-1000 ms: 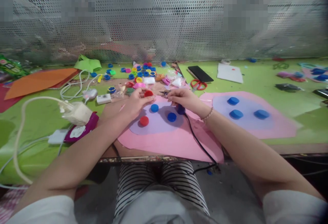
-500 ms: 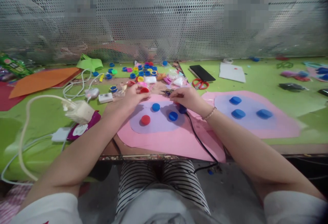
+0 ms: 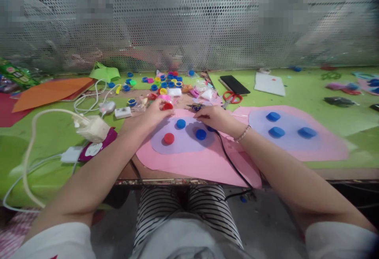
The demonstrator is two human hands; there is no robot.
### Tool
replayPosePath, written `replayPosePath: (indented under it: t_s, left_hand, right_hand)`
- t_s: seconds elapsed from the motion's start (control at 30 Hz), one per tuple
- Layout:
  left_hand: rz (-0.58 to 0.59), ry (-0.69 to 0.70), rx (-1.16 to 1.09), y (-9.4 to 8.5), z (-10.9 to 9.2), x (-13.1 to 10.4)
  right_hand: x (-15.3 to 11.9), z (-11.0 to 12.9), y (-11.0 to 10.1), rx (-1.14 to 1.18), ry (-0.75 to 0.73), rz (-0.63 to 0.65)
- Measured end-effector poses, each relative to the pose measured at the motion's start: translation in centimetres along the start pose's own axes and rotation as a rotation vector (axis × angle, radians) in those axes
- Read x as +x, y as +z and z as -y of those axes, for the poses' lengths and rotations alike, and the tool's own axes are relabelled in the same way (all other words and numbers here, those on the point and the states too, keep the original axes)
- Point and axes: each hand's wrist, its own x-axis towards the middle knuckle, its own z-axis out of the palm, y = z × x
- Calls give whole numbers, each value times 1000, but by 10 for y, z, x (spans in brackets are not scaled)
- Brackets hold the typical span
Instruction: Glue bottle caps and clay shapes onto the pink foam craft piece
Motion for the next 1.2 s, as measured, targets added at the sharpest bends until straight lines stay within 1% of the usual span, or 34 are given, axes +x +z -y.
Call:
replayPosePath:
  t_s: [0.1,0.23,0.3,0.37,0.43,0.47,0.53,0.6,0.67,0.73,0.8,0.93,1.03,1.13,1.2]
  left_hand:
    - [17,40,30,-2,7,5]
    - [-21,121,153,-7,11,9]
    - [-71,190,281,-12,9,8]
    - [-115,269,491,-21,6,5]
    - [-87,313,764,-32,4,2]
    - [-55,307,894,-37,3,0]
    - [46,280,1094,-45,1,-2]
    - [113,263,1223,-48,-3,-4]
    - [98,270,1304,-47,-9,-6]
    - [58,291,1338,-46,-15,-8]
    - [61,298,1331,-45,-18,-8]
    - [175,290,1251,-47,-13,-5]
    - [262,306,1098,-48,-3,-1]
    - [267,318,985,-48,2,2]
    - [265,341,1007,-47,2,2]
  right_hand:
    - [-1,0,0,-7,-5,19]
    - [-1,1,-1,-10,-14,30]
    - [-1,3,-2,-10,-17,33]
    - [-1,5,-2,-9,-25,42]
    - [-2,6,-3,-8,-41,55]
    - [-2,7,-3,-8,-49,62]
    - [-2,8,-4,-6,-57,71]
    - [-3,9,-4,-5,-61,77]
    - [-3,10,-5,-9,-64,87]
    - [-2,10,-5,-11,-69,100]
    - [-2,10,-4,-4,-73,113]
    - [-3,11,-4,12,-89,131]
    - [-3,11,-4,14,-102,141]
    - [-3,10,-4,22,-127,152]
    - [-3,9,-3,36,-148,153]
